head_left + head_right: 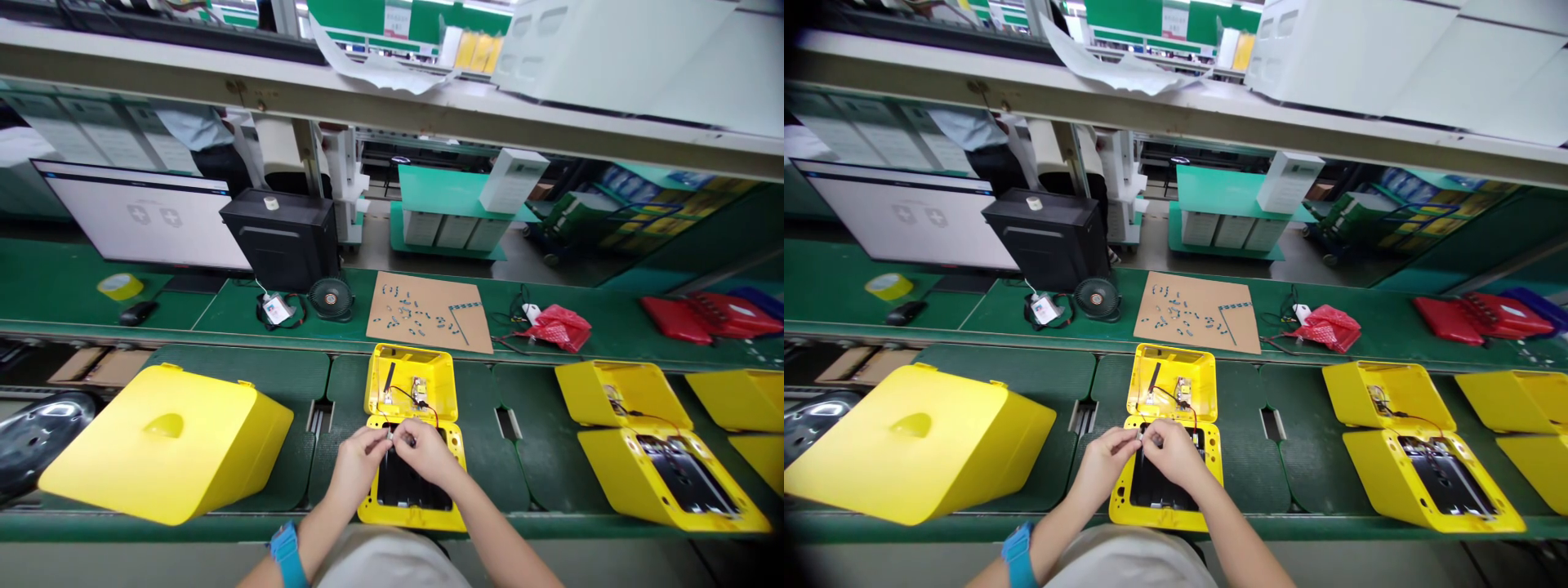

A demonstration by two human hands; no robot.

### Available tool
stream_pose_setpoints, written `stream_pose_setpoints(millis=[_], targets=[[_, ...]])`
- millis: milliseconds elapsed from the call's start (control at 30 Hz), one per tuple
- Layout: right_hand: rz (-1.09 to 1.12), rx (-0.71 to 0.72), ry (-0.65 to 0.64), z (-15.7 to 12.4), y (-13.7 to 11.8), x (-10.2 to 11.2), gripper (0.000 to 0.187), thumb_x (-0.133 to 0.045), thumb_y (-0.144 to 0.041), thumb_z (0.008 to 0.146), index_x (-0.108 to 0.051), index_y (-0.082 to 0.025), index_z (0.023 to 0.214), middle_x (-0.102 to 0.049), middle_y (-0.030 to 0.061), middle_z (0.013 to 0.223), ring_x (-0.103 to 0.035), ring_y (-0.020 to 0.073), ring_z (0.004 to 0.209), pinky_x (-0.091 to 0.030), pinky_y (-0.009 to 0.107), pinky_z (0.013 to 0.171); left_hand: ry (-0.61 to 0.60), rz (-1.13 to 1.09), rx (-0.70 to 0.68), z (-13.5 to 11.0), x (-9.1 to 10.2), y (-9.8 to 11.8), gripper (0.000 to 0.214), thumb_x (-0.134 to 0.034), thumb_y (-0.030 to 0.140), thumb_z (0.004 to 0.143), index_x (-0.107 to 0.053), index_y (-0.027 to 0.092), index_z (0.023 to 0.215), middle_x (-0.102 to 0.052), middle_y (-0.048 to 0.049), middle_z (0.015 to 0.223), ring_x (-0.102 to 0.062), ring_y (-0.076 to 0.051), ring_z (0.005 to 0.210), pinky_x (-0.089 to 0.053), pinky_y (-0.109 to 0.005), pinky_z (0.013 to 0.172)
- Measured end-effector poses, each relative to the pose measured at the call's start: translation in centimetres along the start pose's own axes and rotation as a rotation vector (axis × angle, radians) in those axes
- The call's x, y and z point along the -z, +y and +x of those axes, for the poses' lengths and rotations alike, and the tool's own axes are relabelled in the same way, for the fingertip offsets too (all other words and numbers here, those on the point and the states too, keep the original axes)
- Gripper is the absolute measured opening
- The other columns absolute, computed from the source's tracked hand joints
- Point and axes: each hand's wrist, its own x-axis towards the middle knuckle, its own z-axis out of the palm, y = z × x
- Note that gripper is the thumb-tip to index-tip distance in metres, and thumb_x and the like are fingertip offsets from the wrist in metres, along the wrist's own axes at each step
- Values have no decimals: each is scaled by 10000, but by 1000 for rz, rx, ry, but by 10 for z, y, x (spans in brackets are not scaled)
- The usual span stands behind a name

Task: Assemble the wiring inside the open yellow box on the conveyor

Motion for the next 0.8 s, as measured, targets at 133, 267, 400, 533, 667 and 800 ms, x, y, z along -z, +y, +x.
stream_pose_setpoints(millis=[133,267,400,533,667,800], targets=[[-8,7,-6,0,2,-1,104,-509,-171,767,-598,-193,716,-591,-18,691,-531,120,669,-397,241,641,6,41,-45,-1,2,0,171,-614,248,807,-724,204,930,-708,-55,921,-653,-180,860,-521,-313,830],[-10,3,-4,0,3,-1,100,-507,-163,762,-588,-195,714,-587,-23,684,-524,117,659,-392,238,635,26,68,-83,-3,1,1,184,-601,246,821,-717,199,955,-703,-61,930,-652,-181,869,-523,-316,834],[-9,11,-3,-1,3,-2,101,-502,-163,768,-574,-196,706,-571,-30,672,-515,112,653,-388,233,633,49,79,-100,-5,-2,1,191,-585,258,836,-711,193,964,-698,-59,934,-653,-173,870,-527,-302,833],[-15,13,2,-1,2,-2,98,-506,-166,770,-575,-196,707,-574,-30,680,-516,111,663,-391,233,643,53,93,-112,-5,-3,2,201,-576,265,844,-708,191,976,-695,-63,939,-652,-173,870,-528,-297,832],[-34,18,1,-2,1,-1,101,-512,-167,771,-580,-195,701,-572,-26,680,-520,117,670,-393,239,651,6,118,-123,-3,2,6,199,-568,253,844,-713,202,971,-700,-62,922,-650,-178,862,-526,-299,822],[-11,11,-9,-3,1,-1,104,-509,-164,770,-586,-191,706,-583,-22,683,-533,121,671,-395,245,645,-54,149,-112,-1,7,13,190,-566,239,836,-726,206,932,-698,-71,885,-644,-185,818,-518,-305,793]])
